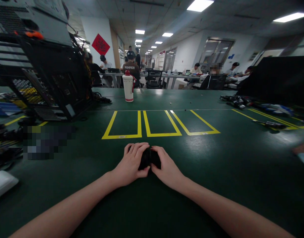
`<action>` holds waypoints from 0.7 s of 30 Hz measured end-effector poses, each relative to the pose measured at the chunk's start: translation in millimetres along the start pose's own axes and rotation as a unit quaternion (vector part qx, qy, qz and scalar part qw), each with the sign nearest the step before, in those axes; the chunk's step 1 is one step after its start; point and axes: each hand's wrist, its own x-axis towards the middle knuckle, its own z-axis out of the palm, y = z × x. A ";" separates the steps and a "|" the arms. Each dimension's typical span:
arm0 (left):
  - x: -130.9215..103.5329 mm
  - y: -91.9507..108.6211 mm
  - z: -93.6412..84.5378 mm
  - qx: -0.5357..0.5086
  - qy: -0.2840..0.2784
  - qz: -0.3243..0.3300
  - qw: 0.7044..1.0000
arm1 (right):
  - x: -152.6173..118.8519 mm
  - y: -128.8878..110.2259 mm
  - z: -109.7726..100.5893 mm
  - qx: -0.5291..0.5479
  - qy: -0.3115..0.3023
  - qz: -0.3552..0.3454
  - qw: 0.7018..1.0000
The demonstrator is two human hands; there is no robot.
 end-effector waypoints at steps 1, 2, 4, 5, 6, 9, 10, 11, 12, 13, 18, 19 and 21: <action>1.9 -0.8 0.1 -0.017 0.001 -0.011 1.000 | -0.7 -0.5 -0.2 -0.014 -0.008 -0.001 1.000; 4.0 -1.8 0.2 -0.036 0.001 -0.027 0.999 | -1.4 -1.0 -0.6 -0.028 -0.016 0.000 0.999; 8.6 -4.0 0.0 -0.079 -0.004 -0.074 0.994 | -2.3 -1.7 -1.8 -0.057 -0.027 0.008 0.998; 10.6 -5.0 -0.3 -0.100 -0.010 -0.097 0.990 | -2.5 -1.8 -2.6 -0.071 -0.028 0.013 0.997; 12.5 -5.7 -0.7 -0.120 -0.017 -0.116 0.986 | -2.6 -1.8 -3.3 -0.084 -0.029 0.018 0.996; 16.2 -7.2 -0.9 -0.164 -0.035 -0.129 0.977 | -2.6 -1.5 -5.6 -0.114 -0.025 0.035 0.993; 17.0 -7.7 -0.4 -0.168 -0.036 -0.124 0.977 | -2.6 -1.3 -6.4 -0.121 -0.023 0.039 0.992; 17.7 -8.2 0.5 -0.168 -0.035 -0.119 0.978 | -2.7 -1.3 -7.1 -0.127 -0.021 0.041 0.991; 18.3 -8.8 1.6 -0.166 -0.033 -0.116 0.979 | -2.9 -1.5 -7.8 -0.132 -0.018 0.042 0.990; 18.9 -9.3 2.8 -0.164 -0.032 -0.115 0.979 | -3.1 -1.9 -8.5 -0.138 -0.017 0.043 0.989; 15.5 -4.2 2.3 -0.157 -0.021 -0.131 0.979 | -8.6 -9.5 -10.1 -0.144 -0.031 0.048 0.988; 10.9 -1.0 -0.2 -0.156 -0.022 -0.134 0.978 | -11.2 -12.3 -9.7 -0.139 -0.037 0.044 0.989; -6.0 5.1 -7.2 -0.156 -0.033 -0.138 0.977 | -18.1 -19.2 -7.8 -0.125 -0.056 0.026 0.990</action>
